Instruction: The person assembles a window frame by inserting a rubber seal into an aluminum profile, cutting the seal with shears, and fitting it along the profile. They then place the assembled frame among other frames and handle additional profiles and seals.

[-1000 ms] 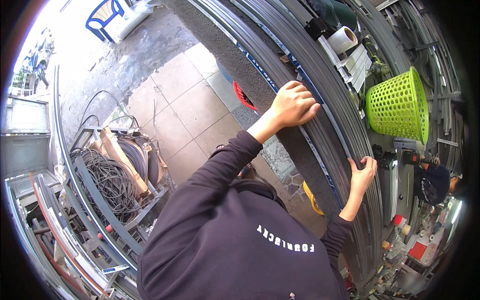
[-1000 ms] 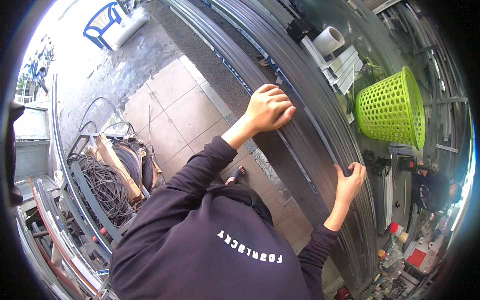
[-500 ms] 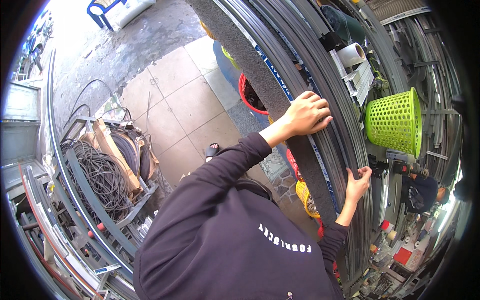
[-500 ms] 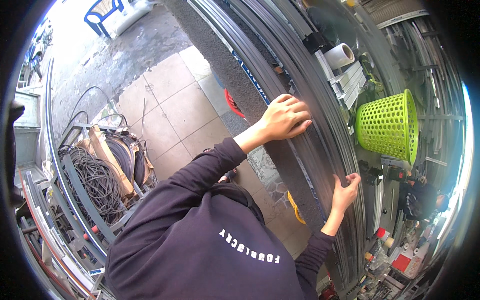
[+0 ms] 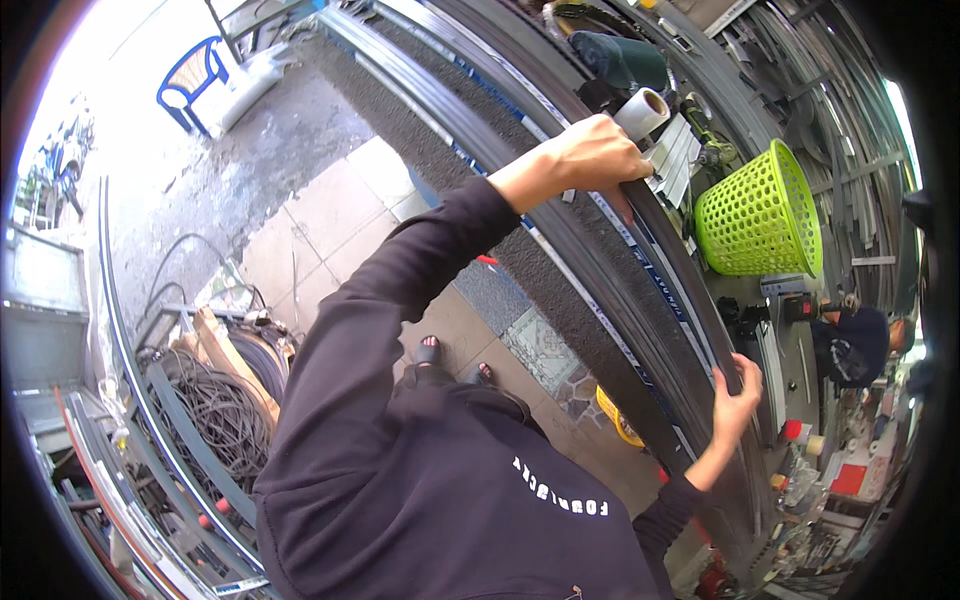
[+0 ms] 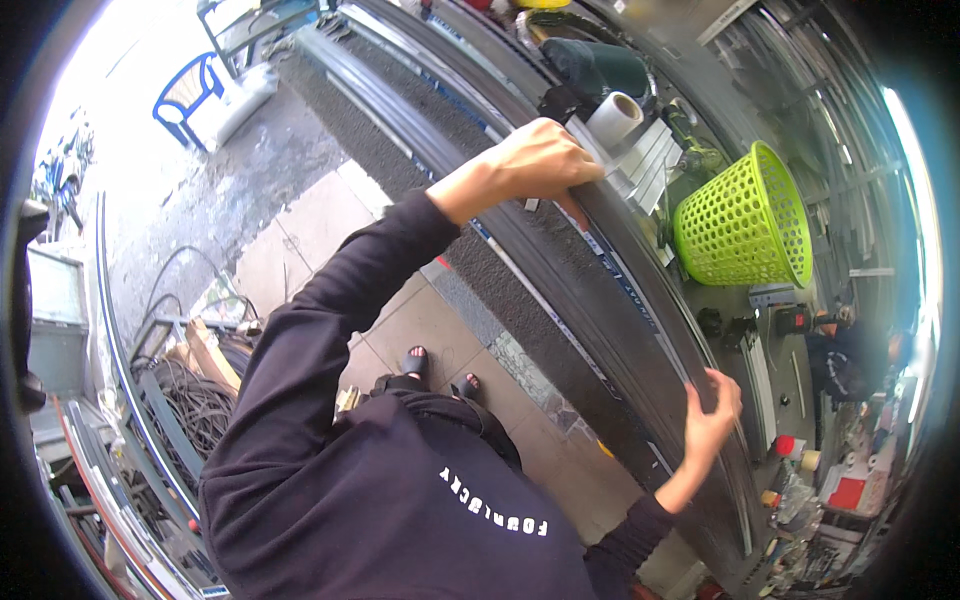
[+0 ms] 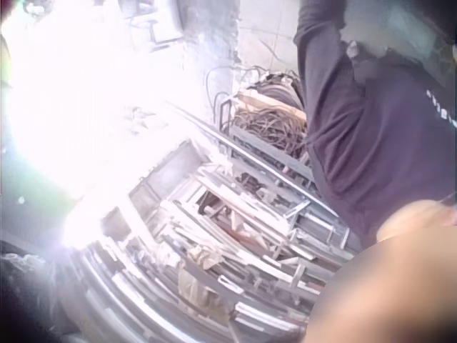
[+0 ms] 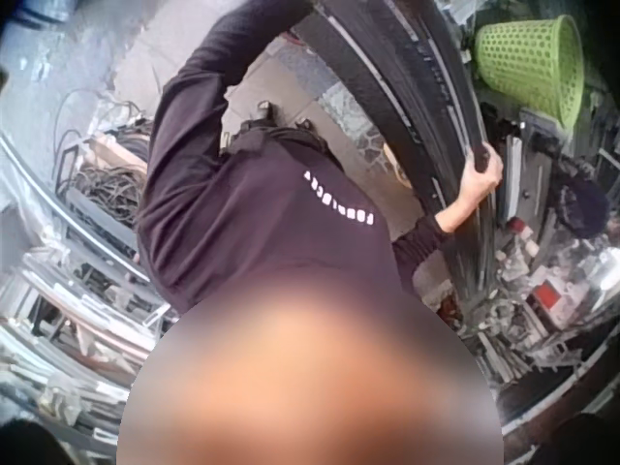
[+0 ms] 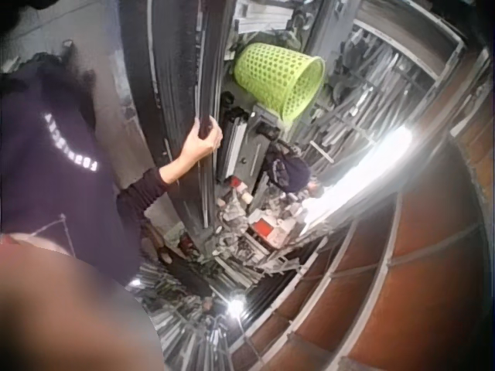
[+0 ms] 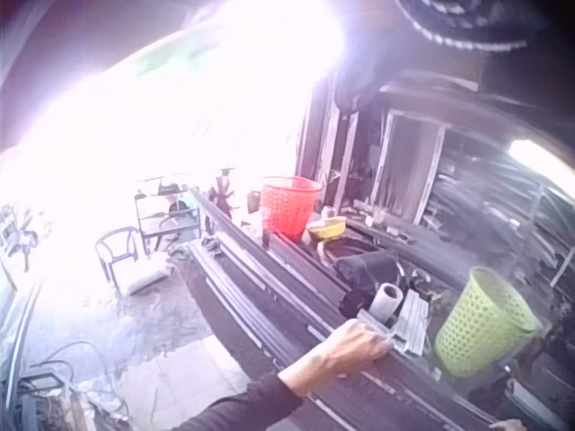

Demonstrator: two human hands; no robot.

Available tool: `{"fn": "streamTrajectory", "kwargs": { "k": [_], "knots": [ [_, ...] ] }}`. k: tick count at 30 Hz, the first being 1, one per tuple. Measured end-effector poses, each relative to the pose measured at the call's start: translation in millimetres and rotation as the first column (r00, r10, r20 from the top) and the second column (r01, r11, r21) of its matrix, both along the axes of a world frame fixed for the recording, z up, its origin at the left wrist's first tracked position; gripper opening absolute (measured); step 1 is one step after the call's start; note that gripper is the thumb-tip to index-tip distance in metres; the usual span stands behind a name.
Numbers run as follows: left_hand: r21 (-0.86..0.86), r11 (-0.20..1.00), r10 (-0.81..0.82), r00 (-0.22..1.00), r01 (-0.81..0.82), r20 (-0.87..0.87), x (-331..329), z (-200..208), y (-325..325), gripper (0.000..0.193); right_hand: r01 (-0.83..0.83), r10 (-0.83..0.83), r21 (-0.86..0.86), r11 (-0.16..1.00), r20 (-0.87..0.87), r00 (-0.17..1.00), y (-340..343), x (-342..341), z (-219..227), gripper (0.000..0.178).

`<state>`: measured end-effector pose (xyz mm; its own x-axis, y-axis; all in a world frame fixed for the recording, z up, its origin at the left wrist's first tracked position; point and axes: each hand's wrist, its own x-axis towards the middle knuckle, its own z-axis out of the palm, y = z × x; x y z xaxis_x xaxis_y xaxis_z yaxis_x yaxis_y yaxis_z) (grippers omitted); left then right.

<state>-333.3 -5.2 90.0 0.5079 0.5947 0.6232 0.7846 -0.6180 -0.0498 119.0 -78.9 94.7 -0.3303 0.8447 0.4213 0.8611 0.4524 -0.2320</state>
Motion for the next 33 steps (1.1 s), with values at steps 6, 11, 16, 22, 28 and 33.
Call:
{"fn": "streamTrajectory", "kwargs": {
  "k": [6, 11, 16, 22, 28, 33],
  "knots": [
    [0.112, 0.993, 0.034, 0.998, -0.04, 0.056, -22.3, 33.9, -78.0, 0.043, 0.305, -0.305, -0.064, 0.95, 0.005, 0.952, -67.7, 59.3, 19.0, 0.041],
    [-0.168, 0.97, 0.191, 0.976, -0.173, 0.102, -38.6, 38.1, -162.3, 0.023, 0.166, -0.173, -0.158, 0.973, -0.034, 0.984, -125.9, 46.2, 32.3, 0.042],
    [-0.298, 0.945, 0.186, 0.971, -0.136, 0.147, -42.4, -18.6, -150.4, 0.027, 0.165, -0.166, -0.158, 0.974, 0.005, 0.986, -134.4, 21.7, -0.2, 0.045],
    [-0.197, 0.943, 0.294, 0.95, -0.27, 0.106, -40.4, -86.5, -114.4, 0.039, 0.214, -0.226, -0.127, 0.968, -0.083, 0.971, -107.3, 37.3, -63.8, 0.047],
    [-0.238, 0.95, 0.245, 0.957, -0.203, 0.158, -27.9, -83.4, -89.3, 0.076, 0.299, -0.297, -0.001, 0.954, -0.14, 0.945, -93.3, 37.2, -80.8, 0.061],
    [-0.49, 0.861, 0.057, 0.982, -0.141, -0.181, -30.7, -60.3, -58.4, 0.093, 0.374, -0.304, -0.198, 0.906, 0.311, 0.9, -73.5, 76.5, -63.8, 0.09]
  ]
}}
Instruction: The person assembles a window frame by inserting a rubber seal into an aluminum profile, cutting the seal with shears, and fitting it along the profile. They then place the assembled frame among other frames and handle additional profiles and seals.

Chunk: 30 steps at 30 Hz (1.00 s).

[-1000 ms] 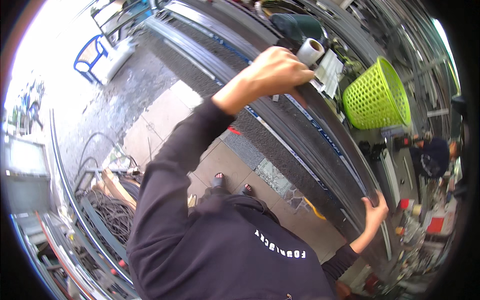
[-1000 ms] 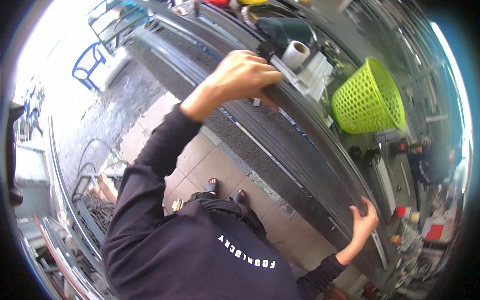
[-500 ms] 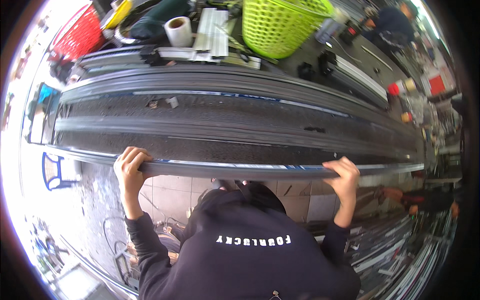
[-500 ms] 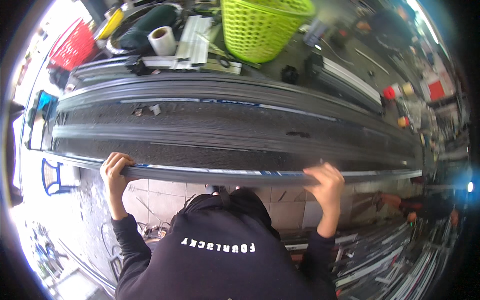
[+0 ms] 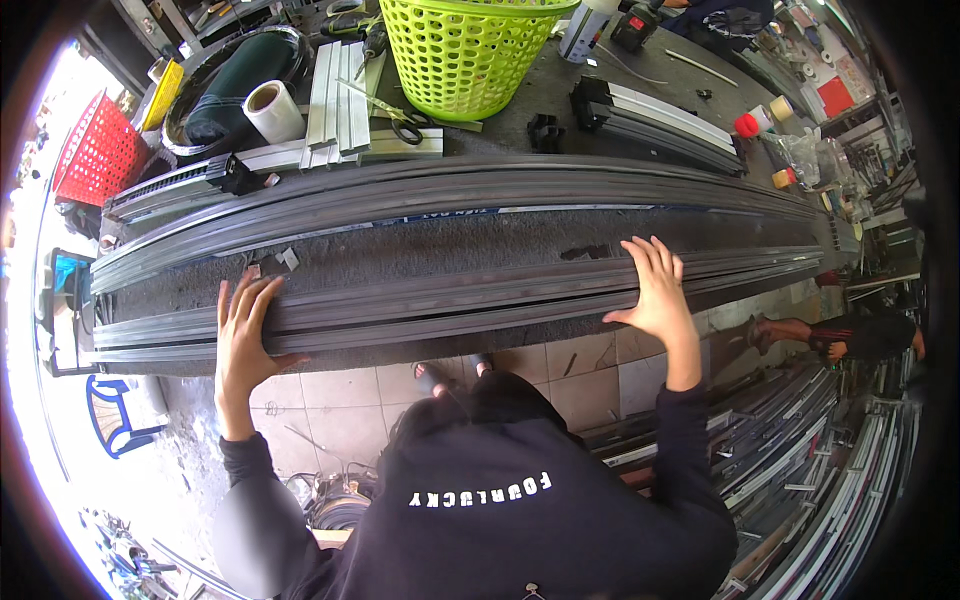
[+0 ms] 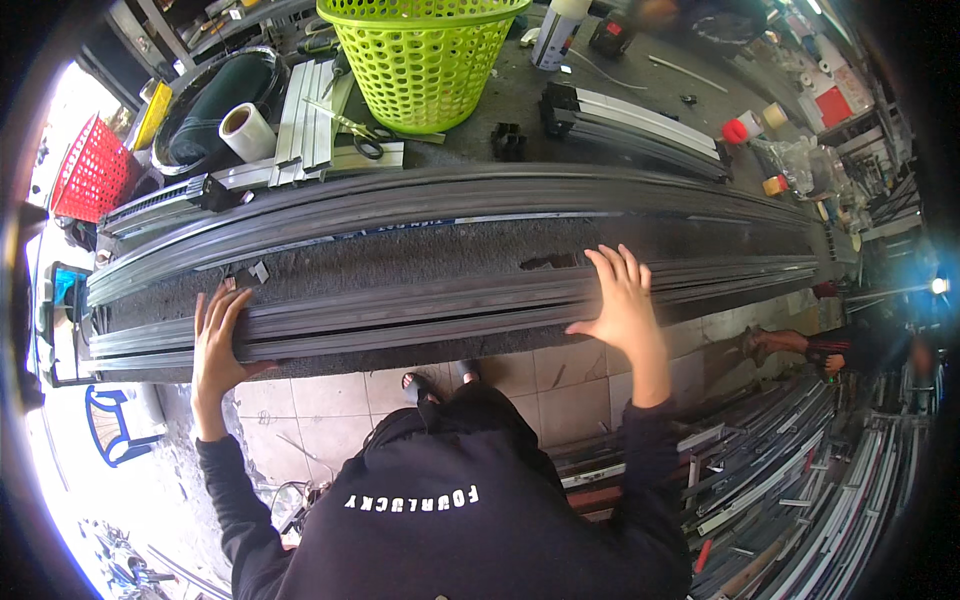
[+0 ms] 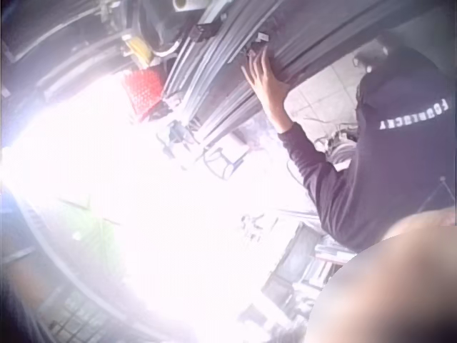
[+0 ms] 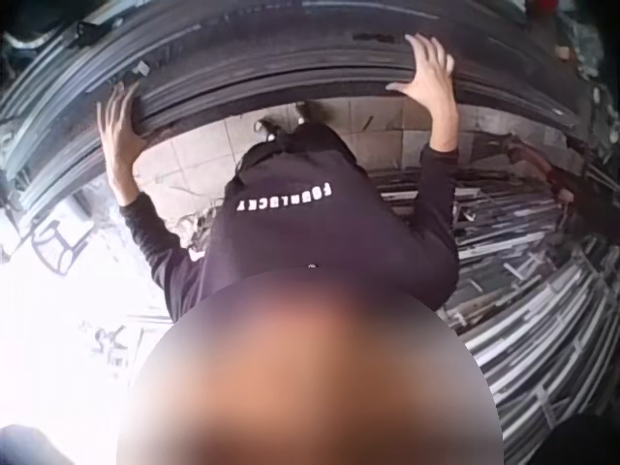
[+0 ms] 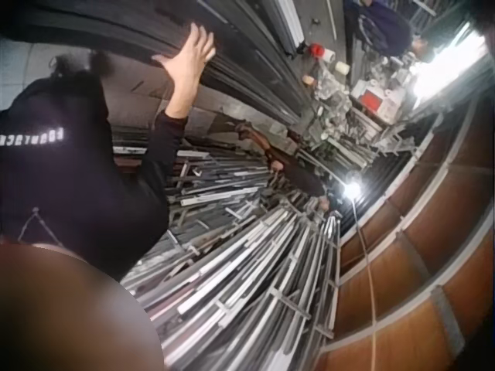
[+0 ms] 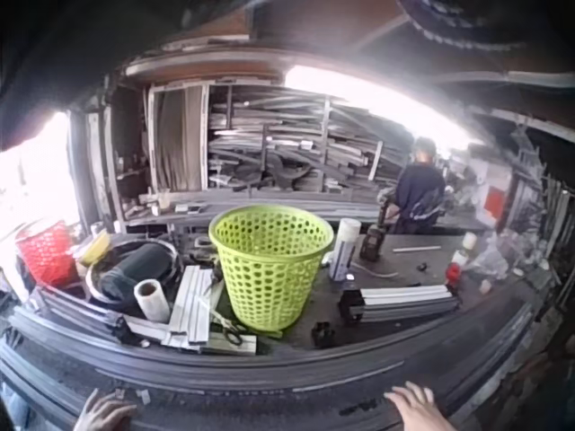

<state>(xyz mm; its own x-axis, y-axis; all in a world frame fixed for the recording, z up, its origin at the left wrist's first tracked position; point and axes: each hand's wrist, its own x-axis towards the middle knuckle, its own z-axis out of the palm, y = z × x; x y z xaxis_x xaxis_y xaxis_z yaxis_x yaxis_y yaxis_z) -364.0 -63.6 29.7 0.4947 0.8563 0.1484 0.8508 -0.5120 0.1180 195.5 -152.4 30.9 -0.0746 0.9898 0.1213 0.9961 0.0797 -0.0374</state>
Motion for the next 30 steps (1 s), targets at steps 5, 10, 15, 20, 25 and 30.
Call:
{"fn": "streamTrajectory", "kwargs": {
  "k": [5, 10, 15, 20, 25, 30],
  "knots": [
    [-0.009, 1.0, -0.024, 0.999, 0.025, 0.043, -2.7, -2.3, 11.5, 0.09, -0.188, 0.181, -0.03, 0.982, -0.163, 0.97, 14.3, 23.9, 7.6, 0.077],
    [0.052, 0.998, -0.036, 0.998, 0.033, 0.061, 3.2, 24.8, 20.9, 0.083, -0.202, 0.194, -0.038, 0.979, -0.157, 0.968, 24.5, 25.2, 34.2, 0.073],
    [0.179, 0.984, -0.032, 0.996, 0.016, 0.086, 10.1, 89.5, 54.0, 0.079, -0.23, 0.236, 0.054, 0.972, -0.141, 0.962, 51.8, 39.6, 83.3, 0.068],
    [0.215, 0.977, -0.039, 0.994, 0.017, 0.098, 26.2, 108.5, 107.9, 0.08, -0.262, 0.272, 0.121, 0.957, -0.073, 0.96, 105.3, 54.7, 111.1, 0.069],
    [0.171, 0.984, -0.07, 0.991, 0.051, 0.111, 49.8, 67.6, 146.7, 0.078, -0.277, 0.276, 0.007, 0.961, -0.124, 0.953, 155.9, 65.1, 84.1, 0.075],
    [0.041, 0.999, -0.008, 0.99, 0.002, 0.141, 45.2, 48.6, 152.3, 0.082, -0.222, 0.205, -0.062, 0.973, -0.204, 0.957, 159.5, 76.0, 51.3, 0.081]
  ]
}}
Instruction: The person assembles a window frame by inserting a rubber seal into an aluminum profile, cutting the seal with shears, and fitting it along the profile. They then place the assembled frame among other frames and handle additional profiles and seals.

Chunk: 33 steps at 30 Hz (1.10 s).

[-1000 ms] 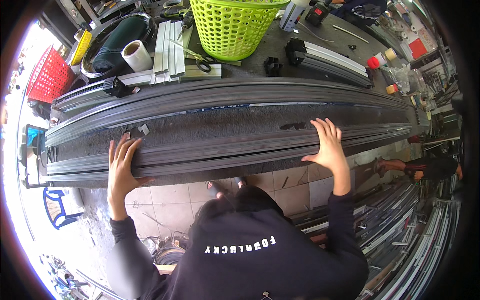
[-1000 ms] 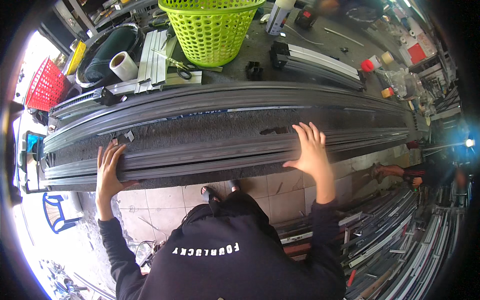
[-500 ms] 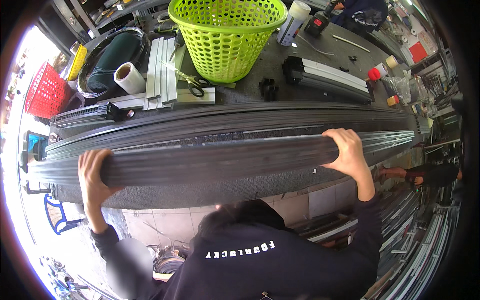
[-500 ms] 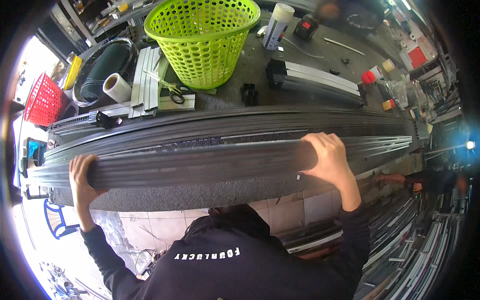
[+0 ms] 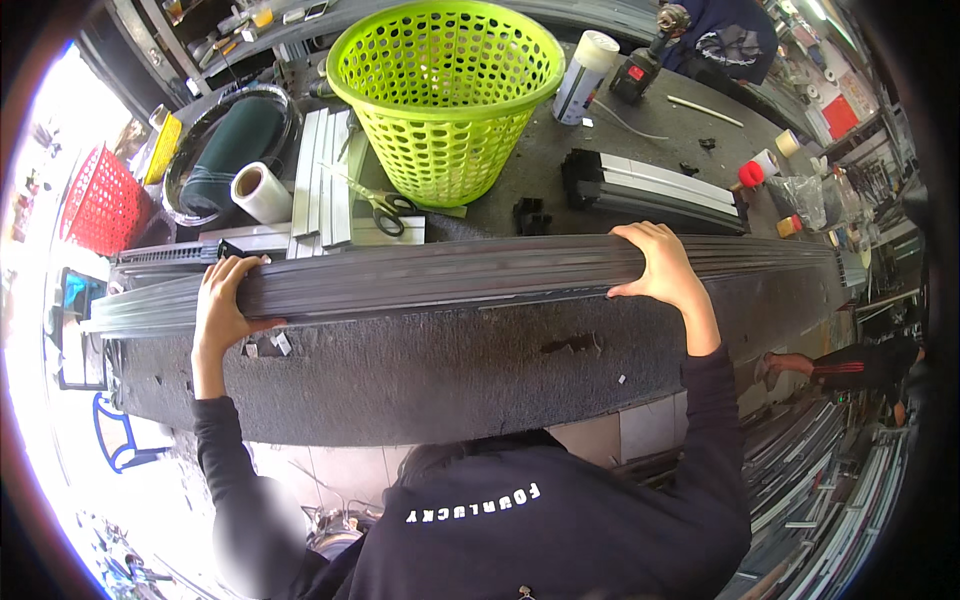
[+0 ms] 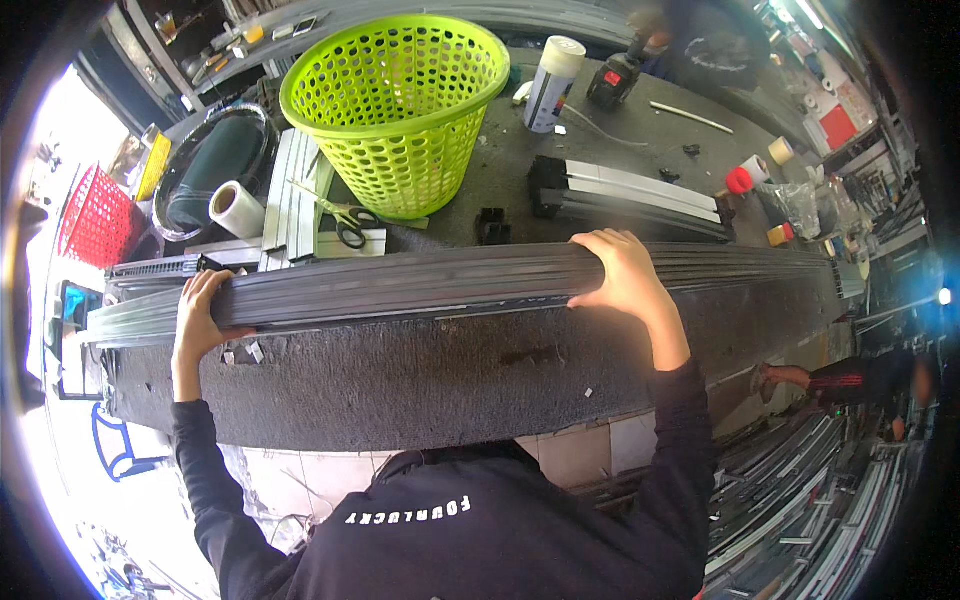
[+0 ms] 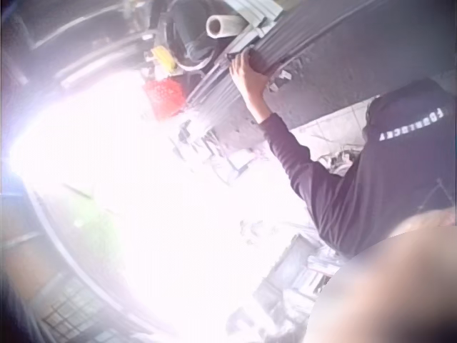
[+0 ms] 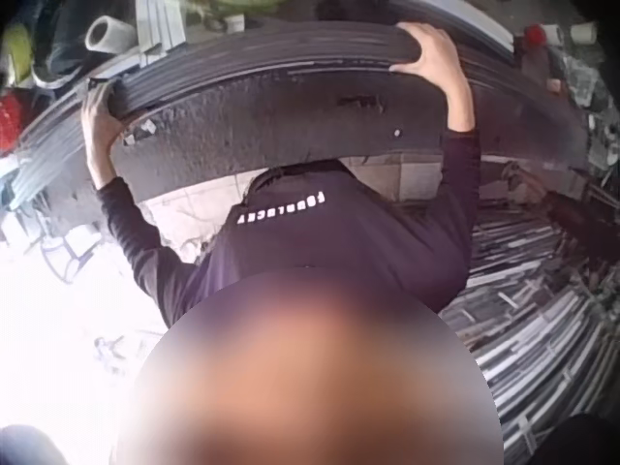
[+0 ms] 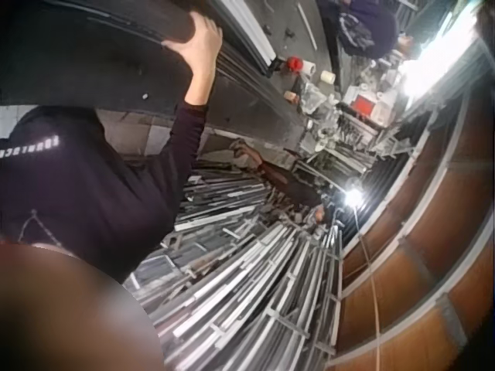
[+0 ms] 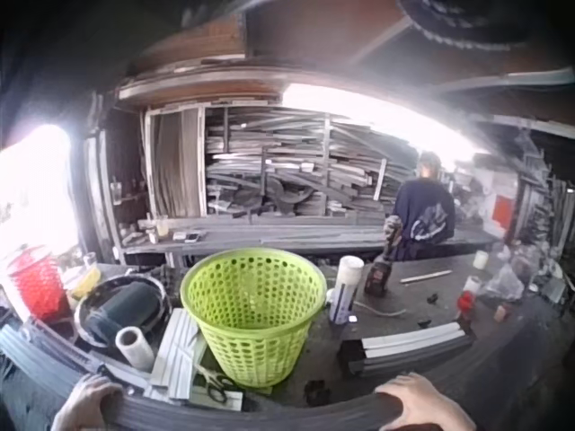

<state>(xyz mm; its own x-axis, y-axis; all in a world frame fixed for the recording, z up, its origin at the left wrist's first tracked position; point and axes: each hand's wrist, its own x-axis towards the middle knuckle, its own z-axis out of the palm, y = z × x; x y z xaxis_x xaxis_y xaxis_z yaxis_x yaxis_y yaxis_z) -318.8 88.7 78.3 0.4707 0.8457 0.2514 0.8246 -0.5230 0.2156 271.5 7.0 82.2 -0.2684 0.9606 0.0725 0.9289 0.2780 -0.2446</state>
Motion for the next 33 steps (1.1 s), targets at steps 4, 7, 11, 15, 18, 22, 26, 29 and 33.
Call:
{"fn": "streamTrajectory", "kwargs": {
  "k": [4, 7, 11, 15, 18, 22, 26, 29, 33],
  "knots": [
    [0.095, 0.995, -0.039, 0.999, 0.038, 0.007, -0.9, -0.4, -5.7, 0.096, 0.011, -0.007, 0.229, 0.973, -0.016, 1.0, -21.7, 2.1, -11.0, 0.089],
    [0.104, 0.993, -0.044, 0.992, 0.057, -0.118, -0.8, -5.9, -17.4, 0.1, 0.065, -0.089, 0.433, 0.899, 0.035, 0.995, -44.6, 0.5, -29.6, 0.089],
    [0.194, 0.981, 0.019, 0.983, 0.017, -0.185, -8.5, -25.5, -33.3, 0.089, 0.085, -0.154, 0.567, 0.819, 0.075, 0.985, -66.8, 3.5, -70.9, 0.053],
    [0.294, 0.955, 0.018, 0.982, 0.038, -0.186, -14.5, -46.4, -47.8, 0.069, 0.061, -0.058, 0.7, 0.712, -0.027, 0.998, -74.5, 0.9, -89.4, 0.031],
    [0.292, 0.957, 0.053, 0.977, 0.009, -0.205, -18.4, -41.7, -70.2, 0.057, 0.007, -0.02, 0.674, 0.739, 0.013, 1.0, -89.2, -12.1, -70.5, 0.027],
    [0.164, 0.963, 0.221, 0.975, -0.213, -0.032, -23.4, -18.2, -115.6, 0.045, 0.034, 0.01, 0.59, 0.807, -0.072, 0.997, -122.1, -29.5, -37.2, 0.028],
    [0.071, 0.956, 0.28, 0.958, -0.284, 0.063, -18.6, -28.1, -140.0, 0.04, -0.002, 0.028, 0.419, 0.908, -0.057, 0.998, -134.1, -35.6, -49.2, 0.024],
    [0.038, 0.97, 0.241, 0.971, -0.241, 0.001, -16.4, -53.5, -143.8, 0.035, -0.003, 0.032, 0.282, 0.959, -0.096, 0.995, -128.5, -36.1, -69.9, 0.024],
    [0.032, 0.942, 0.327, 0.934, -0.334, 0.142, -15.9, -74.3, -144.4, 0.059, 0.018, -0.021, 0.132, 0.991, 0.015, 1.0, -117.5, -47.2, -48.4, 0.027]
  ]
}}
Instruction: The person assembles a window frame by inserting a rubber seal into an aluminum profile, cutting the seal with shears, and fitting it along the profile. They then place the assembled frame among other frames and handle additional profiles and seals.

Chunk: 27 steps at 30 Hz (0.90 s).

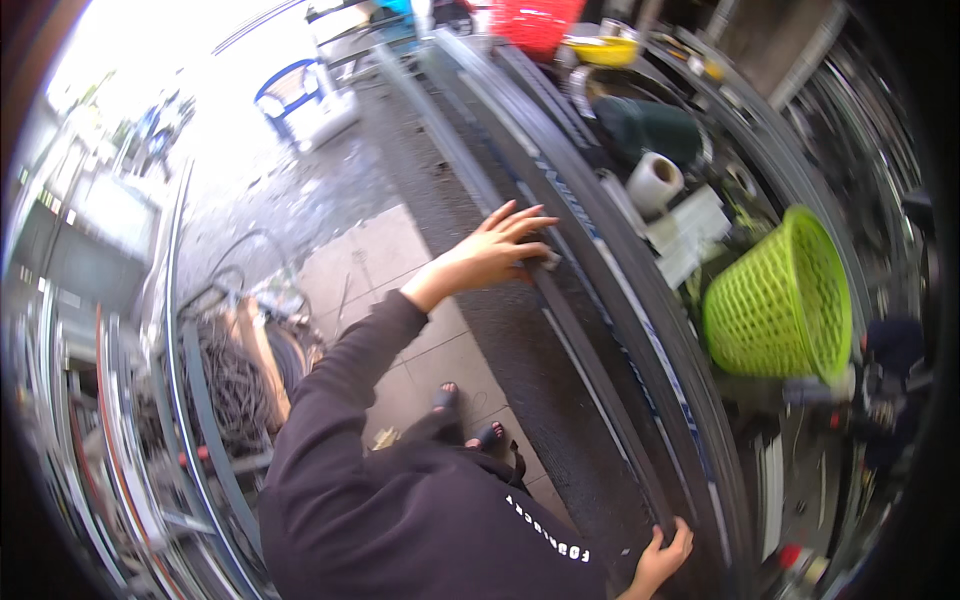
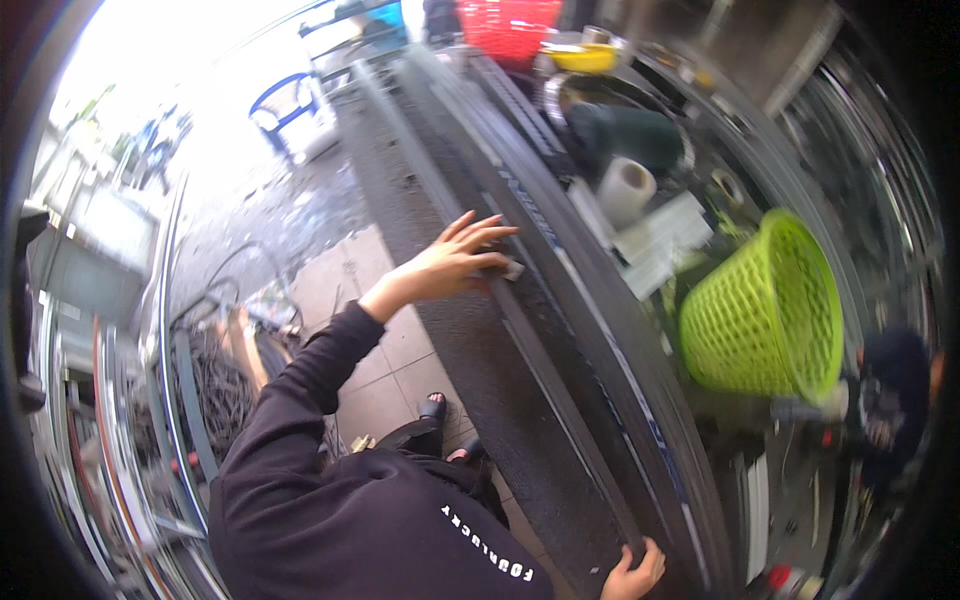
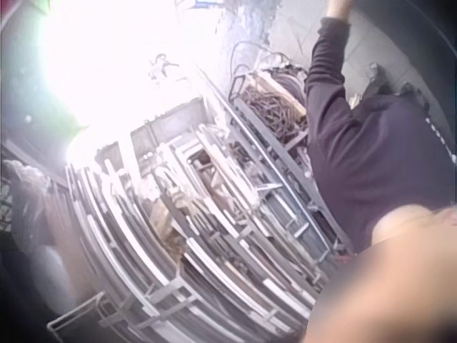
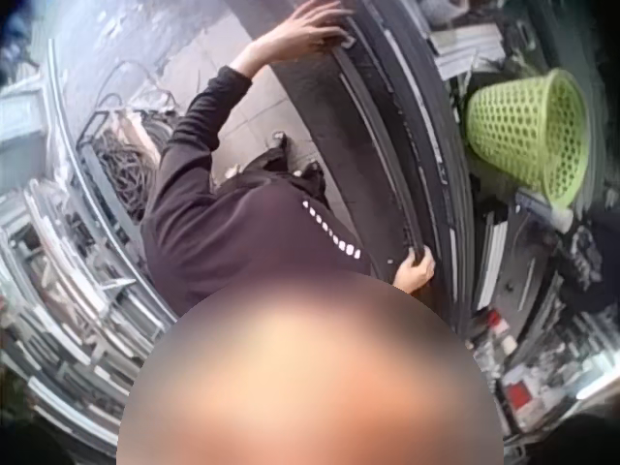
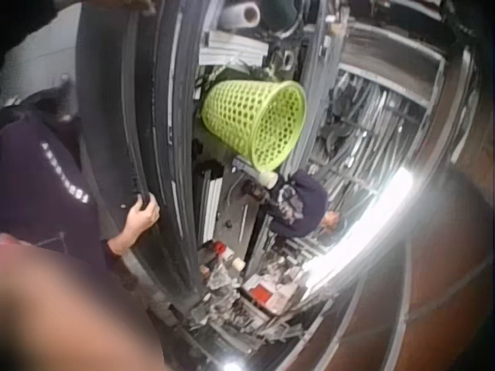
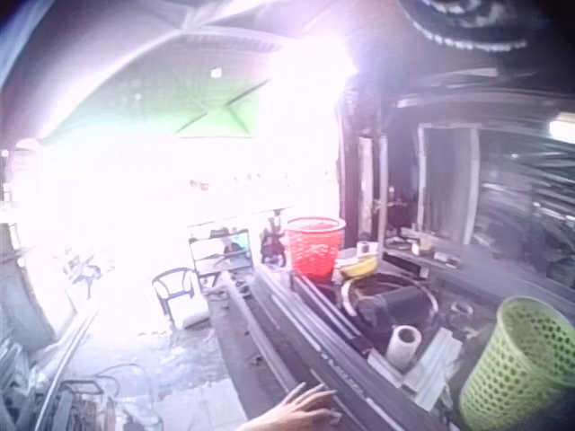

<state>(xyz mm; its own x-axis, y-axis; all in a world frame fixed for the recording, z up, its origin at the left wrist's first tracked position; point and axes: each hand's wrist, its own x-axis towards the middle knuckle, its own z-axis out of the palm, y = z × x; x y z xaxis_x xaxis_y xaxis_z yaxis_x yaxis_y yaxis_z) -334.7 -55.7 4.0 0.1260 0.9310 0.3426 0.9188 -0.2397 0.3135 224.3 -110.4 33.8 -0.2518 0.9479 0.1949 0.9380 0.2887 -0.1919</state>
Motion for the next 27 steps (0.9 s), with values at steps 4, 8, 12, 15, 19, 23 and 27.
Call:
{"fn": "streamTrajectory", "kwargs": {
  "k": [4, 8, 12, 15, 19, 23, 27],
  "knots": [
    [0.093, 0.986, 0.13, 0.986, -0.14, 0.105, 1.2, -10.9, -25.2, 0.067, -0.178, 0.185, -0.139, 0.974, 0.039, 0.982, 20.0, -55.4, 49.4, 0.028],
    [0.191, 0.921, 0.304, 0.932, -0.34, 0.196, -32.8, -38.5, -104.4, 0.051, -0.344, 0.124, -0.327, 0.88, -0.542, 0.831, 44.2, -170.3, 50.4, 0.03],
    [0.105, 0.7, 0.652, 0.692, -0.706, 0.311, -94.7, -81.9, -233.7, 0.042, -0.687, 0.33, -0.184, 0.703, -0.771, 0.544, 44.9, -337.9, 27.8, 0.024],
    [0.086, 0.437, 0.815, 0.434, -0.896, 0.384, -125.9, -111.1, -339.8, 0.035, -0.844, 0.262, -0.254, 0.473, -0.874, 0.41, 13.4, -492.3, 11.5, 0.021],
    [0.041, 0.063, 0.87, 0.075, -0.997, 0.487, -156.9, -120.5, -460.9, 0.023, -0.931, 0.484, -0.364, -0.032, -0.82, 0.304, -70.1, -725.5, -12.8, 0.022],
    [-0.008, -0.326, 0.797, -0.279, -0.945, 0.536, -183.8, -101.2, -552.9, 0.024, -0.887, 0.745, -0.239, -0.396, -0.648, -0.158, -209.6, -943.7, -46.0, 0.03],
    [-0.012, -0.697, 0.535, -0.531, -0.717, 0.657, -211.8, -94.4, -596.3, 0.025, -0.604, 0.606, -0.128, -0.786, -0.348, -0.715, -404.1, -1101.2, -111.4, 0.042]
  ]
}}
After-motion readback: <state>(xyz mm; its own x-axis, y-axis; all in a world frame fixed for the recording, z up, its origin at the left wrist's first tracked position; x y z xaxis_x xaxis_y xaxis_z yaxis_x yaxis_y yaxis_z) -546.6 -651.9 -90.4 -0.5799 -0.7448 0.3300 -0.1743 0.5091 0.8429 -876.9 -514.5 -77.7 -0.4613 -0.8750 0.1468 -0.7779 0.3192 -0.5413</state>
